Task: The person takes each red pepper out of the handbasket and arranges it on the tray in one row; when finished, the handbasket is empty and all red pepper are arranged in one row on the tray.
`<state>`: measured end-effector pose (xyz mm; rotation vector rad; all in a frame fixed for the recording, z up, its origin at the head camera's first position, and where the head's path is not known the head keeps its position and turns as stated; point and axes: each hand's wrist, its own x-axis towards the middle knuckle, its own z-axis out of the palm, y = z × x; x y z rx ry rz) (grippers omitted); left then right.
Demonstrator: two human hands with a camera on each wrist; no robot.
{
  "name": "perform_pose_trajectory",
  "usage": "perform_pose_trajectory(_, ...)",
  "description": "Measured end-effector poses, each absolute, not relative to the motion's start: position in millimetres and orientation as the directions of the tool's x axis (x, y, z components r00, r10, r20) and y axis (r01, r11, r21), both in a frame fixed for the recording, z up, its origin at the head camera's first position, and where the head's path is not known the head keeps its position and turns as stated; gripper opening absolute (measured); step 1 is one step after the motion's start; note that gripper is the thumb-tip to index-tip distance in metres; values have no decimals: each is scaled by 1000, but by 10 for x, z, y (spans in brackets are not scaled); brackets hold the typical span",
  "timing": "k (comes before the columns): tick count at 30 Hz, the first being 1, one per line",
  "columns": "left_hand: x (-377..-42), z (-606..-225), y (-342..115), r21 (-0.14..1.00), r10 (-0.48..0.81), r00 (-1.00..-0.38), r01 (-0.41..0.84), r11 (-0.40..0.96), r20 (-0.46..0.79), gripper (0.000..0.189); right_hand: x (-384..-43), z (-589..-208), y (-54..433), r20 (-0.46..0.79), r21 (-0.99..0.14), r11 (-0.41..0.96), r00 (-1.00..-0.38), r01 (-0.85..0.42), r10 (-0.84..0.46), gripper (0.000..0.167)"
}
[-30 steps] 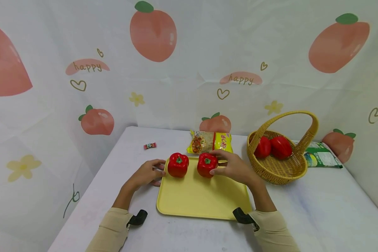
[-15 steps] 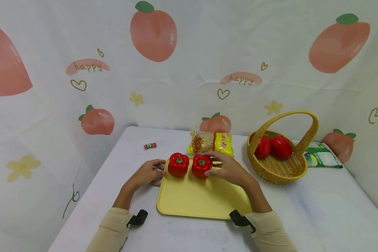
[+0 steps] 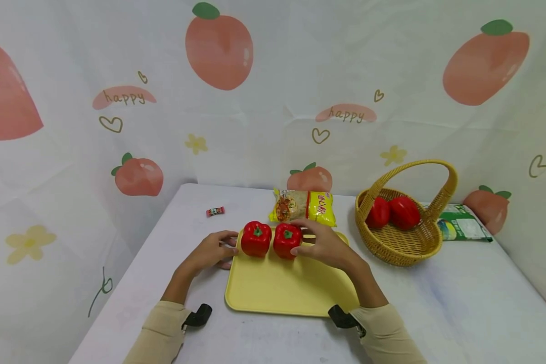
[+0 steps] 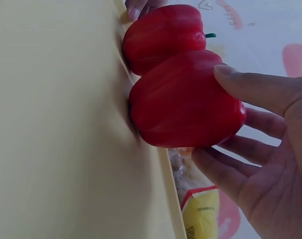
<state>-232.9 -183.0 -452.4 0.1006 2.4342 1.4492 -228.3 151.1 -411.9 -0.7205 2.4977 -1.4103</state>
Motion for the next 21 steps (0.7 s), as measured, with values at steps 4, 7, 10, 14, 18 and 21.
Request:
perform_pose_trajectory(4, -2335, -4532, -1835, 871, 220, -951, -88, 482, -218, 56, -2288, -4123, 1513, 62, -842, 443, -872, -307, -486, 67)
perform_pose_trajectory(7, -2338, -4539, -1841, 873, 223, -951, -86, 480, -216, 56, -2288, -4120, 1520, 56, -835, 457, -873, -307, -485, 72)
perform_pose_trajectory(10, -2342, -4545, -1846, 873, 225, -950, -83, 481, -215, 57, -2289, -4117, 1524, 57, -834, 453, -866, -315, -497, 73)
perform_pose_trajectory(14, -2343, -4549, -1847, 872, 226, -950, -82, 482, -214, 56, -2292, -4123, 1525, 57, -841, 437, -856, -318, -513, 71)
perform_pose_trajectory(18, -2342, -4543, -1842, 871, 222, -951, -86, 484, -217, 56, -2292, -4126, 1527, 57, -841, 436, -854, -320, -517, 70)
perform_pose_trajectory(21, -2341, -4536, -1837, 870, 222, -950, -87, 485, -219, 56, -2290, -4123, 1532, 56, -837, 444, -857, -320, -512, 72)
